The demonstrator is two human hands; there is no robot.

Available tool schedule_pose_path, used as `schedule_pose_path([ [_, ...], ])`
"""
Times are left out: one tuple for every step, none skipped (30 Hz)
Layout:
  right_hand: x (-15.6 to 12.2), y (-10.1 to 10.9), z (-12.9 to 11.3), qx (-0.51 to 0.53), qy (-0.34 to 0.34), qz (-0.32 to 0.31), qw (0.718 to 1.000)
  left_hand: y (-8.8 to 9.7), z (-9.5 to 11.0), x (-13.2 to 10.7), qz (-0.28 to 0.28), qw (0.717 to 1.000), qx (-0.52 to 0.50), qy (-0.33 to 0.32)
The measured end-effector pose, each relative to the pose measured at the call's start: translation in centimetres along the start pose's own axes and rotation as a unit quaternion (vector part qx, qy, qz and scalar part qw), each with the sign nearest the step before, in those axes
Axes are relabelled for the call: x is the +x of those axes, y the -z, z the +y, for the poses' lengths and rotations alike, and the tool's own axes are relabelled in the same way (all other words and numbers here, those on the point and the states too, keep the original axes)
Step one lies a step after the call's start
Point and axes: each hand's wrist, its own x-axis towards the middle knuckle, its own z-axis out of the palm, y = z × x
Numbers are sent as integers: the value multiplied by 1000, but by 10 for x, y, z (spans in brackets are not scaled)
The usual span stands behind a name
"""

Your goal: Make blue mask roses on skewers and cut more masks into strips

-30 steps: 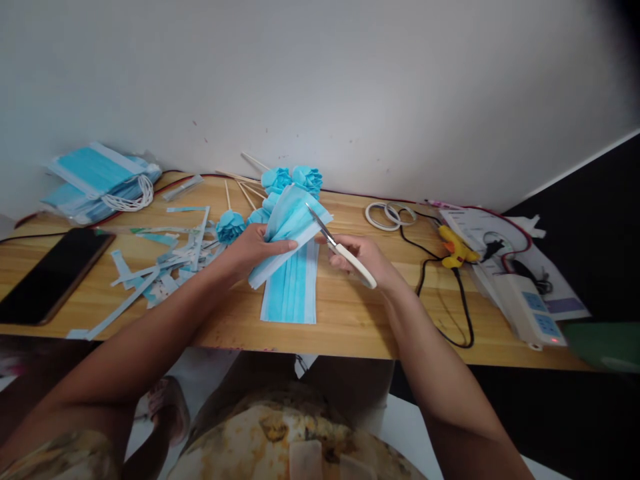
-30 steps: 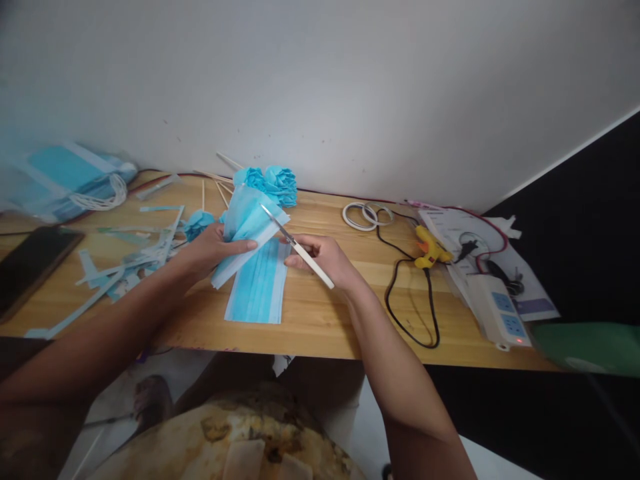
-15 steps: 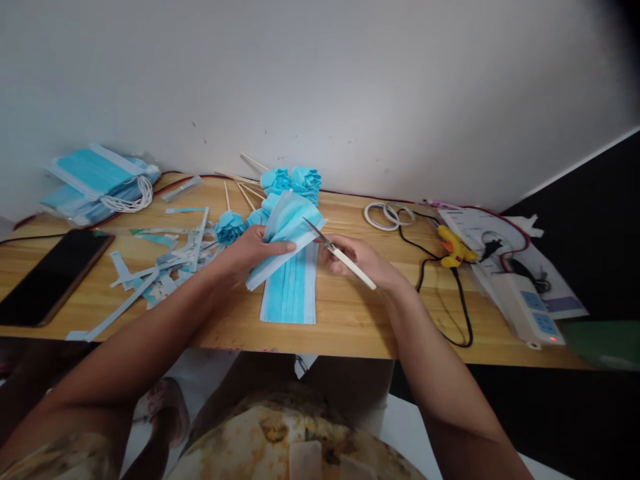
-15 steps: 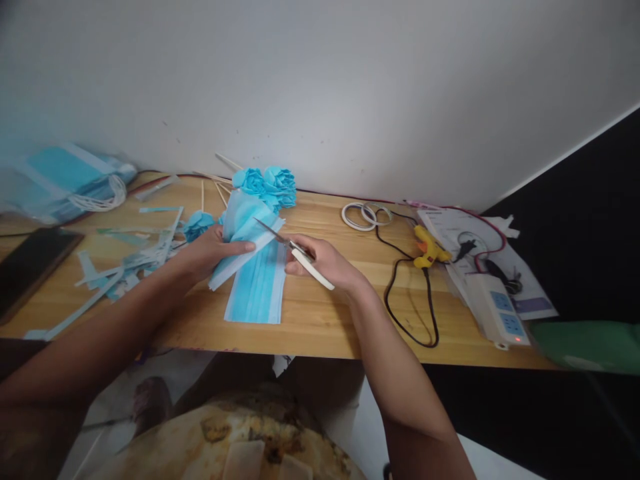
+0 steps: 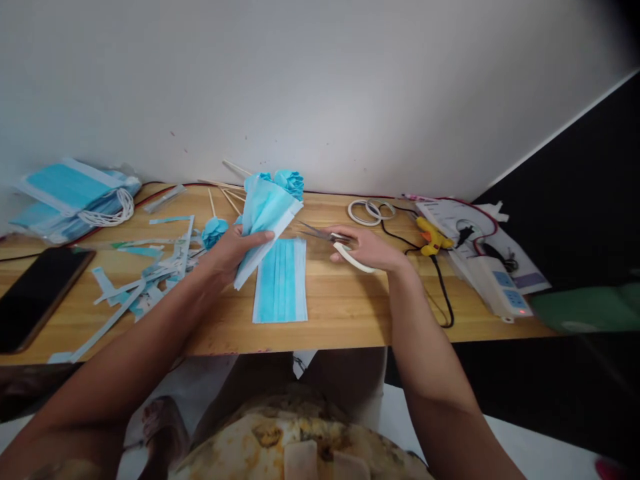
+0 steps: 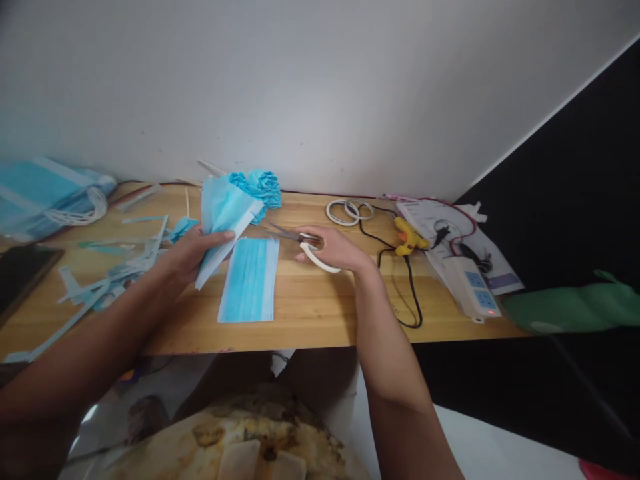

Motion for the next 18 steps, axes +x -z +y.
schedule_pose_path([
  [-1,3,5,-26,-7,15,1000,1,0,1,5,1000,-1,-8],
  [-2,6,9,-63,-17,27,998,1,-1,2,7,1000,-6,-13],
  [-4,10,13,-110,-34,36,993,2,-2,3,6,1000,-13,-14],
  [-5,14,15,-167,-57,39,984,2,-3,3,3,1000,-22,-12],
  [-7,18,15,-225,-87,38,970,3,-5,4,0,999,-32,-12],
  [-9,21,14,-276,-117,41,953,3,-6,5,-2,999,-42,-11],
  [-11,23,9,-320,-140,50,936,3,-7,5,-3,999,-48,-11],
  [-12,24,3,-352,-151,70,921,2,-9,6,-2,999,-52,-12],
  [-13,23,-4,-370,-148,99,912,2,-10,6,-1,998,-55,-14],
  [-13,20,-12,-372,-128,126,911,2,-11,7,-1,998,-56,-18],
  [-11,14,-21,-352,-96,149,919,1,-12,7,-1,998,-57,-23],
  [-8,7,-29,-304,-58,156,938,0,-13,7,-3,998,-58,-29],
  [-4,-3,-36,-229,-16,138,964,-1,-14,6,-4,998,-57,-33],
  [1,-13,-42,-134,16,103,986,-2,-15,6,-6,998,-54,-34],
  [7,-23,-47,-49,32,70,996,-3,-16,5,-8,998,-52,-34],
  [14,-32,-50,19,39,57,997,-4,-16,5,-11,998,-49,-31],
  [20,-41,-53,77,41,54,995,-5,-17,4,-16,998,-46,-26],
  [25,-48,-55,123,37,59,990,-6,-18,4,-20,999,-43,-21],
])
